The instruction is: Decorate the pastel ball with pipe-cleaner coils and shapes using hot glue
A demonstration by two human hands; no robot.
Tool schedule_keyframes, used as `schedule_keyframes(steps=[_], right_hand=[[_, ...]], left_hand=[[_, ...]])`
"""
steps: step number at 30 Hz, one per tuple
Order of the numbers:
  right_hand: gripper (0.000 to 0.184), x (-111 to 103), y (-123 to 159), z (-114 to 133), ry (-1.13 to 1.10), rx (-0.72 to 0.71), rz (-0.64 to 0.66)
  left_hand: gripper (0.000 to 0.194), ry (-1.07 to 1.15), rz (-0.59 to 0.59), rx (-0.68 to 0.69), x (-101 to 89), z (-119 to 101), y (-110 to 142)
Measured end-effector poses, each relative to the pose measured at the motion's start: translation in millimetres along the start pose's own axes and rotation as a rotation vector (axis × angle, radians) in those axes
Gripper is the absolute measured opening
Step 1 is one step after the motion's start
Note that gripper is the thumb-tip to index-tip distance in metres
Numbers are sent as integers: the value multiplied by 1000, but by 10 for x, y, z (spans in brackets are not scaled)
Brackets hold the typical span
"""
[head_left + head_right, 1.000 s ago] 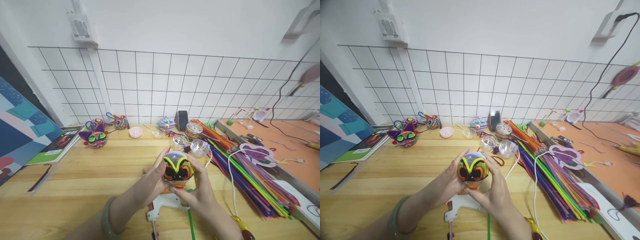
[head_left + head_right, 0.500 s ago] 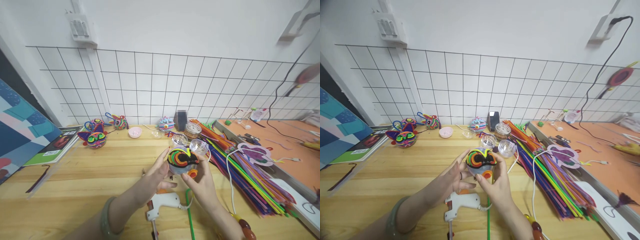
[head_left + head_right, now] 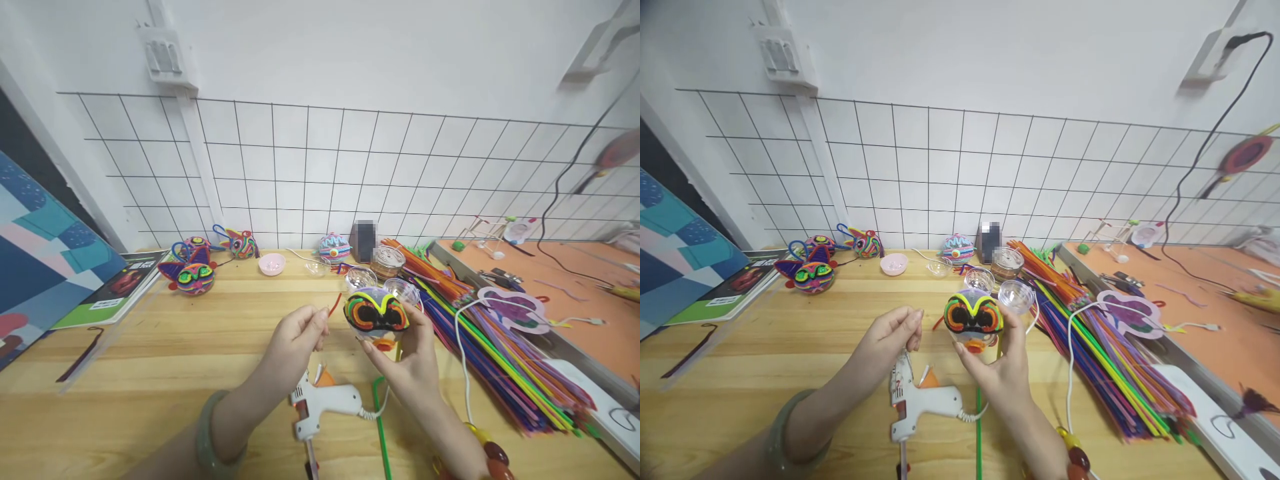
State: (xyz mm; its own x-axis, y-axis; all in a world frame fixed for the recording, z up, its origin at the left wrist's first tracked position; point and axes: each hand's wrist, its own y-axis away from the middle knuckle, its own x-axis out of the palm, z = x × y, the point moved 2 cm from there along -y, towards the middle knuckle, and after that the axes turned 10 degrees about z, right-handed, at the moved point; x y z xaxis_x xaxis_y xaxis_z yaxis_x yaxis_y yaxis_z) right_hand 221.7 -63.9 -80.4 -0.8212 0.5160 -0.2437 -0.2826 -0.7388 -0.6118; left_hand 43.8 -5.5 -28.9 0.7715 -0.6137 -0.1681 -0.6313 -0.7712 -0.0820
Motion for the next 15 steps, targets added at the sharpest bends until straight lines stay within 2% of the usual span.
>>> schedule_keyframes(steps=[3, 6, 9, 11, 15], right_hand=[[71, 9, 32, 9, 76, -100, 26], [71, 35, 71, 32, 127, -150, 97], [71, 66, 100, 83, 173, -205, 165], [72, 77, 107, 123, 228, -267, 189], [74, 73, 98, 155, 316, -333, 217]], left_hand=[[32, -45, -26, 25, 80, -7, 44], [16, -293, -131, 294, 133, -67, 103], [14, -481, -163, 508, 162, -108, 148], [9, -502, -177, 522, 161, -106, 153], [2, -436, -175, 432, 153, -84, 140]])
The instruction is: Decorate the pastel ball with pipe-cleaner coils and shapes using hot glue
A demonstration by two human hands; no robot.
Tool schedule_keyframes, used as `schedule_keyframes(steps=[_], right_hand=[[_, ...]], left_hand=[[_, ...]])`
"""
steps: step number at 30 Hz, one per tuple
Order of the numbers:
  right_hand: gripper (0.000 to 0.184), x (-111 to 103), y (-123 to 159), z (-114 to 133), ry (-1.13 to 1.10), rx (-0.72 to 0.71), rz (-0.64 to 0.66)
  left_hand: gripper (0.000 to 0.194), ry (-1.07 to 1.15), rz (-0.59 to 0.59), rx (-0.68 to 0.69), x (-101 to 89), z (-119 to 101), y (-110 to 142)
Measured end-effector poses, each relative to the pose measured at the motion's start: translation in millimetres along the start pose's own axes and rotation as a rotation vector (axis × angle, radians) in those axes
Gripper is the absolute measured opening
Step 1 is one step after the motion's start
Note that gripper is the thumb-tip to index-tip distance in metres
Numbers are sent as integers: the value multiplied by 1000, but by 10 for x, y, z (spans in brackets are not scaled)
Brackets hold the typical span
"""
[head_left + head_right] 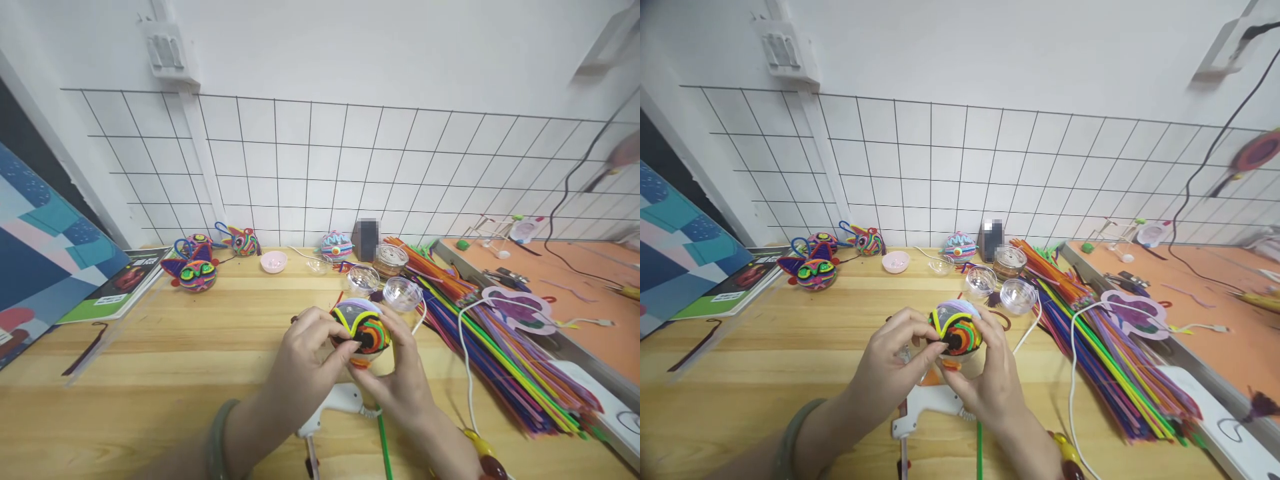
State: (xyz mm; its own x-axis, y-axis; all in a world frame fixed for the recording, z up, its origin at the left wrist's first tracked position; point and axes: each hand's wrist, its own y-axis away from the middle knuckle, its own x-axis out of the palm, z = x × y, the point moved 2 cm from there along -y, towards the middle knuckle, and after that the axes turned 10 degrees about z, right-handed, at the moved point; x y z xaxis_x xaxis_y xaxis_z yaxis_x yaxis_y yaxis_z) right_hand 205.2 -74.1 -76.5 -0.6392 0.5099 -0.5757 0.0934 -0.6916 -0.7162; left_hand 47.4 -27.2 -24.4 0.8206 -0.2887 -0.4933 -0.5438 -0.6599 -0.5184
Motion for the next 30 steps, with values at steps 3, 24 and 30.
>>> schedule_keyframes(steps=[3, 24, 30], right_hand=[[75, -9, 1, -14, 25, -3, 2], [66, 49, -19, -145, -328, 389, -112], [64, 10, -74, -156, -460, 507, -175]], left_hand=[[7, 45, 42, -43, 1, 2, -2], [24, 271, 30, -201, -144, 16, -56], [17, 147, 541, -33, 118, -135, 101]])
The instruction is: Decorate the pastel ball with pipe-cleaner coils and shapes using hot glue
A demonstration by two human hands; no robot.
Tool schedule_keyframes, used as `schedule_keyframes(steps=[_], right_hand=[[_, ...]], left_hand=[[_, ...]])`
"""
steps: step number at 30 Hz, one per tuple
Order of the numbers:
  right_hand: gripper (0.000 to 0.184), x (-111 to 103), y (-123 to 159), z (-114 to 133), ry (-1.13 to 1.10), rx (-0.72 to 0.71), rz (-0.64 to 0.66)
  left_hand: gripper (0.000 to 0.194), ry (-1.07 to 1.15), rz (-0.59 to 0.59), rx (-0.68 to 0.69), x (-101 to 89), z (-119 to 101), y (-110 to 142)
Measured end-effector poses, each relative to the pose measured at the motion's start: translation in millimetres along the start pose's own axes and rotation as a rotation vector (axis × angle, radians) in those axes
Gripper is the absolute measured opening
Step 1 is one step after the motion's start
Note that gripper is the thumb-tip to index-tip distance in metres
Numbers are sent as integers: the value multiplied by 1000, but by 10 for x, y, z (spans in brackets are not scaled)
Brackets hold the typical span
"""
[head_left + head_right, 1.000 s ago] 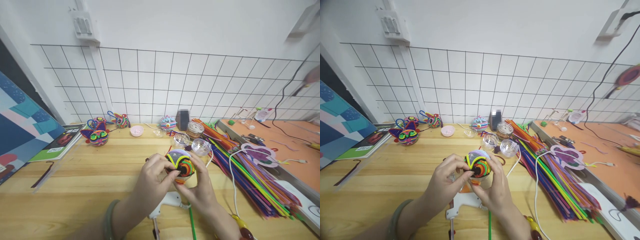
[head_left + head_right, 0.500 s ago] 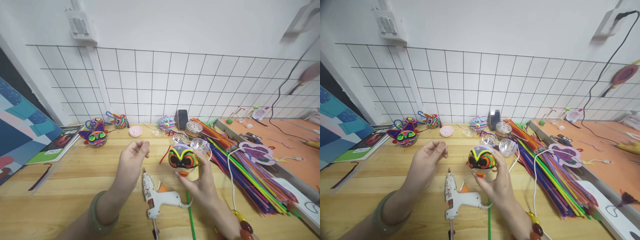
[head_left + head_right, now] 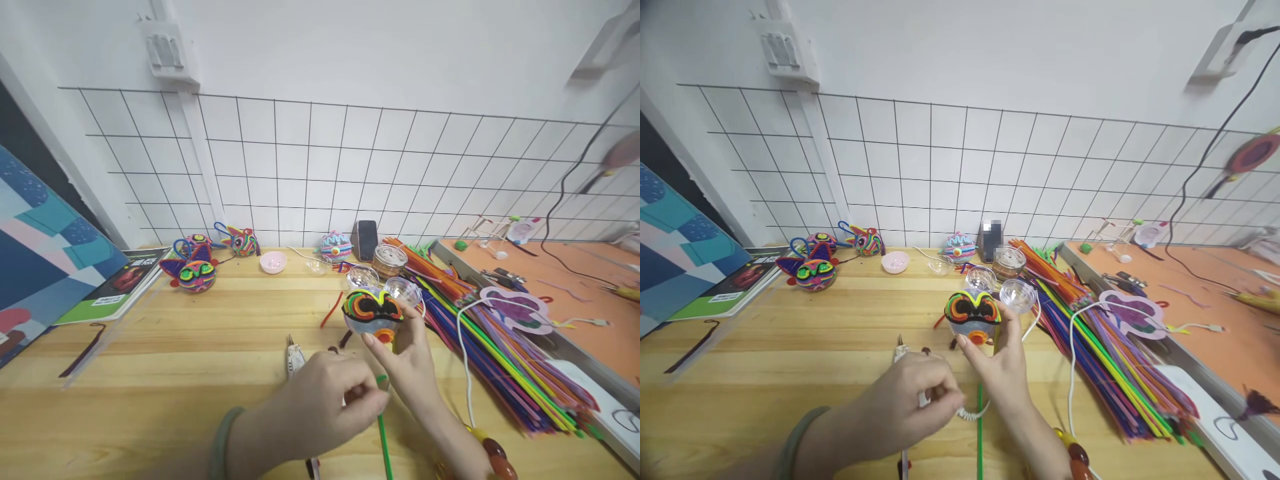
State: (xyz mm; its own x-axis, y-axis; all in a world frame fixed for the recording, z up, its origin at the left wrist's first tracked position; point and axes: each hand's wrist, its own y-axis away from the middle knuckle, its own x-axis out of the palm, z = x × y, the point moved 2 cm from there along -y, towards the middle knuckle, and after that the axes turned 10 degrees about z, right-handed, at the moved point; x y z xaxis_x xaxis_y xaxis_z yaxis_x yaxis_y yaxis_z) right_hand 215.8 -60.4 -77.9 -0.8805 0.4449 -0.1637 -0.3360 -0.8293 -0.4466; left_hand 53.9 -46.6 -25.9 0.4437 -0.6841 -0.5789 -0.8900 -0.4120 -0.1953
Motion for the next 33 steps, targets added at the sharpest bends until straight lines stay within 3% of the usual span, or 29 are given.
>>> schedule_keyframes(steps=[2, 5, 8, 12, 15, 17, 21, 33], right_hand=[[66, -3, -3, 16, -7, 5, -11], [68, -1, 13, 23, 16, -17, -28], [68, 3, 47, 0, 59, -106, -21], [71, 9, 108, -20, 194, -275, 23], [73, 21, 140, 21, 281, -400, 89], [76, 29, 152, 61, 326, -474, 123], [82, 34, 168, 104, 409, -563, 177], [80, 41, 199, 91, 569, -671, 264]], left_hand=[[6, 86, 2, -56, 54, 31, -8], [9, 354, -187, -184, 61, 151, -40], [29, 623, -332, -290, 38, 265, -82], [74, 960, -278, -303, 34, 247, -123], [82, 1156, -224, -190, 44, 149, -129], [82, 1214, -240, -147, 47, 109, -122], [86, 1277, -304, -192, 46, 124, -105], [88, 1301, -444, -228, 4, 142, -84]])
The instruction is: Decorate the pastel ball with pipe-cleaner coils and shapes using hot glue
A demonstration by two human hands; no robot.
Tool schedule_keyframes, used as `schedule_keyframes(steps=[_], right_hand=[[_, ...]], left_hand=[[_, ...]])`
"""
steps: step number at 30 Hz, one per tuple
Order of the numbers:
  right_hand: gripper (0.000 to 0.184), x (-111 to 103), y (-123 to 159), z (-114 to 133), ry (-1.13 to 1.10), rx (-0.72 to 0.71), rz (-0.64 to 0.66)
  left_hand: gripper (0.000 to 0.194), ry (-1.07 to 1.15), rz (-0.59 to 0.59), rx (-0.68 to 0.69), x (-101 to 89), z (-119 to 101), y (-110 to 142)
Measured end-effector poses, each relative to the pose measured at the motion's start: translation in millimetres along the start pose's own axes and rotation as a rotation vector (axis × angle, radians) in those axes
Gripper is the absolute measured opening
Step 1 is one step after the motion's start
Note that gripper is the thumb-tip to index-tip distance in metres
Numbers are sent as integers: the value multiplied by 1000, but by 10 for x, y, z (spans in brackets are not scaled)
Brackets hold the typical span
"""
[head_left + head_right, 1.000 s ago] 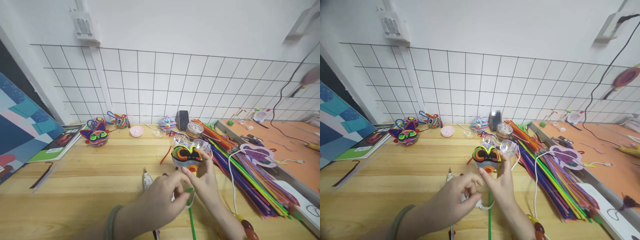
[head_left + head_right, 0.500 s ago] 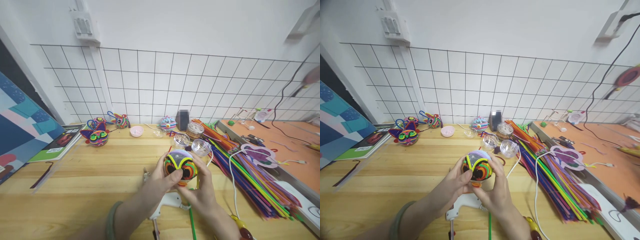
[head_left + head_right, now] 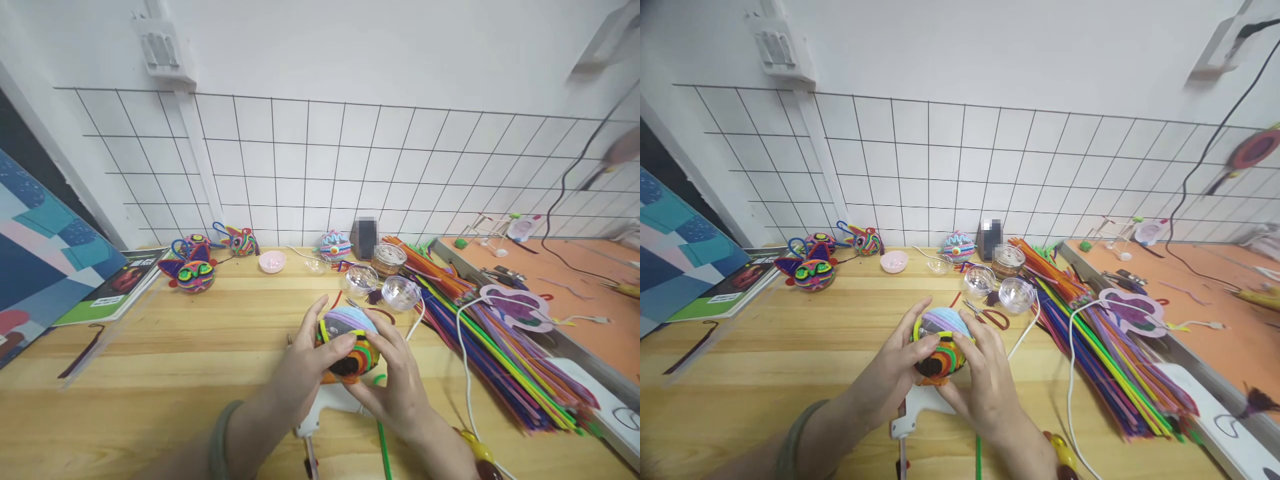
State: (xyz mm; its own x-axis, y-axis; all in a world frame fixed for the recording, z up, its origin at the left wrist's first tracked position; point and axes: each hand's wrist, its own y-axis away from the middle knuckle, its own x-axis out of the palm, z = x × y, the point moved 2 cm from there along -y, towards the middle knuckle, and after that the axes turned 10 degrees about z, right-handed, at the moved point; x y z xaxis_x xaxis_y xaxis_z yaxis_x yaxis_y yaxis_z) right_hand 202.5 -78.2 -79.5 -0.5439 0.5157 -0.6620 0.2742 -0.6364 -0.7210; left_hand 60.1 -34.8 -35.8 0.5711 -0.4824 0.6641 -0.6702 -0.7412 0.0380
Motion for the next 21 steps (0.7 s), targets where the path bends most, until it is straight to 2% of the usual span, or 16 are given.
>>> schedule_keyframes(steps=[5, 14, 21], right_hand=[[73, -11, -22, 15, 34, -49, 6], [74, -17, -18, 37, 60, -57, -12], [75, -10, -4, 37, 34, -91, -50]], left_hand=[[86, 11, -30, 1, 17, -8, 13], [84, 8, -58, -19, 55, -14, 37], [87, 37, -28, -13, 92, -16, 72]])
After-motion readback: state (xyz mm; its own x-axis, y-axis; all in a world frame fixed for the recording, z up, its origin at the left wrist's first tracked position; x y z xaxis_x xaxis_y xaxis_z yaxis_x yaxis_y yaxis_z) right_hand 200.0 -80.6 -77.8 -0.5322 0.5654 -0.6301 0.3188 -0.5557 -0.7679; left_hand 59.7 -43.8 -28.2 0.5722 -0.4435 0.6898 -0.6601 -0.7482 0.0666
